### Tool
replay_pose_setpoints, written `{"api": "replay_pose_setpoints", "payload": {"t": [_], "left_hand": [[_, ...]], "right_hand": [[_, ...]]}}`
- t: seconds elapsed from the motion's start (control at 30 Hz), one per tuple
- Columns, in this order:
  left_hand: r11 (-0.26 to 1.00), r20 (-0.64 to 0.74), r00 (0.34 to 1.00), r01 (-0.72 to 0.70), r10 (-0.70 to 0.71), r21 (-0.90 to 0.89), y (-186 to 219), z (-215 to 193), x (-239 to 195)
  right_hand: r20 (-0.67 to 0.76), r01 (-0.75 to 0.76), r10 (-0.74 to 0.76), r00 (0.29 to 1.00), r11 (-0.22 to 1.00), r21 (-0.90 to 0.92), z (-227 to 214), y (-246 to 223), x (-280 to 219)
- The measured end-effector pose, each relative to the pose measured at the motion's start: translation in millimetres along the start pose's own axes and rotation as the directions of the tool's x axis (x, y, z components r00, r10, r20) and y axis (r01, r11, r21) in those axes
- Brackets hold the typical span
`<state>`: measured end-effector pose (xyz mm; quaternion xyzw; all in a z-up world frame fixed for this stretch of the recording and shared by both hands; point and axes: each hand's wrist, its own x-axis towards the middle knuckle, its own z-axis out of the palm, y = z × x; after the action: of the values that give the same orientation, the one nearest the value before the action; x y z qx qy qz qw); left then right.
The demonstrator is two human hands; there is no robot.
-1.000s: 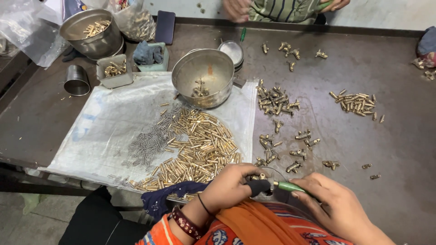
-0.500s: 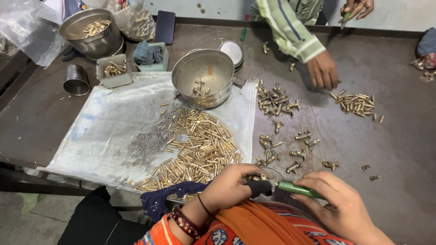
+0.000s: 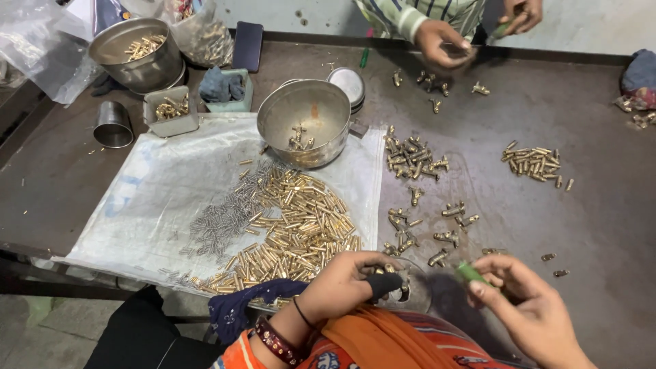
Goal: The recorder is manually assembling small brass metal components at a workbench using pliers.
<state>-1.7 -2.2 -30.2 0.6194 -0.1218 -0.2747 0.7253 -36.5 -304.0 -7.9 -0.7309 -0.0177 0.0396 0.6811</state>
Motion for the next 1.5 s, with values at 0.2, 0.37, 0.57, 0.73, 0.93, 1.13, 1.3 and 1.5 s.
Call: {"api": "replay_pose_setpoints", "payload": {"t": [0.2,0.37,0.57,0.73,0.93,1.13,1.3,1.5], "left_hand": [[0.994,-0.001,0.994,-0.105,0.105,0.012,6.8,17.0,-0.4],[0.976,0.011,0.987,-0.156,0.159,-0.153,-5.7,9.6,1.4],[0.96,-0.061,0.988,-0.154,0.143,-0.233,-31.8,6.1,13.7],[0.987,-0.119,0.984,-0.144,0.135,-0.067,-28.8,3.1,35.6],[0.997,-0.38,0.924,0.024,-0.052,-0.078,-52.0,-29.1,41.8],[0.973,-0.347,0.931,0.028,-0.108,-0.229,-86.6,-42.7,39.8],[0.962,-0.364,0.924,0.018,-0.12,-0.271,-80.4,-47.6,37.7],[0.948,-0.382,0.919,-0.032,-0.098,-0.318,-99.7,-52.2,36.5]], "right_hand": [[0.098,-0.478,0.472,0.876,0.877,0.045,45.4,3.7,31.9],[0.24,-0.575,0.524,0.817,0.767,0.284,50.7,33.3,46.6],[0.334,-0.592,0.496,0.802,0.737,0.327,42.7,84.3,68.1],[0.522,-0.611,0.419,0.743,0.744,0.272,27.2,69.2,106.8],[-0.098,-0.142,0.107,0.989,0.856,-0.498,-52.0,109.1,237.0],[-0.393,-0.295,0.055,0.918,0.757,-0.583,-110.3,143.7,333.9],[-0.513,-0.268,0.141,0.847,0.946,-0.183,-105.7,118.7,332.6],[-0.443,-0.308,0.201,0.874,0.933,-0.185,-117.0,120.8,257.1]]}}
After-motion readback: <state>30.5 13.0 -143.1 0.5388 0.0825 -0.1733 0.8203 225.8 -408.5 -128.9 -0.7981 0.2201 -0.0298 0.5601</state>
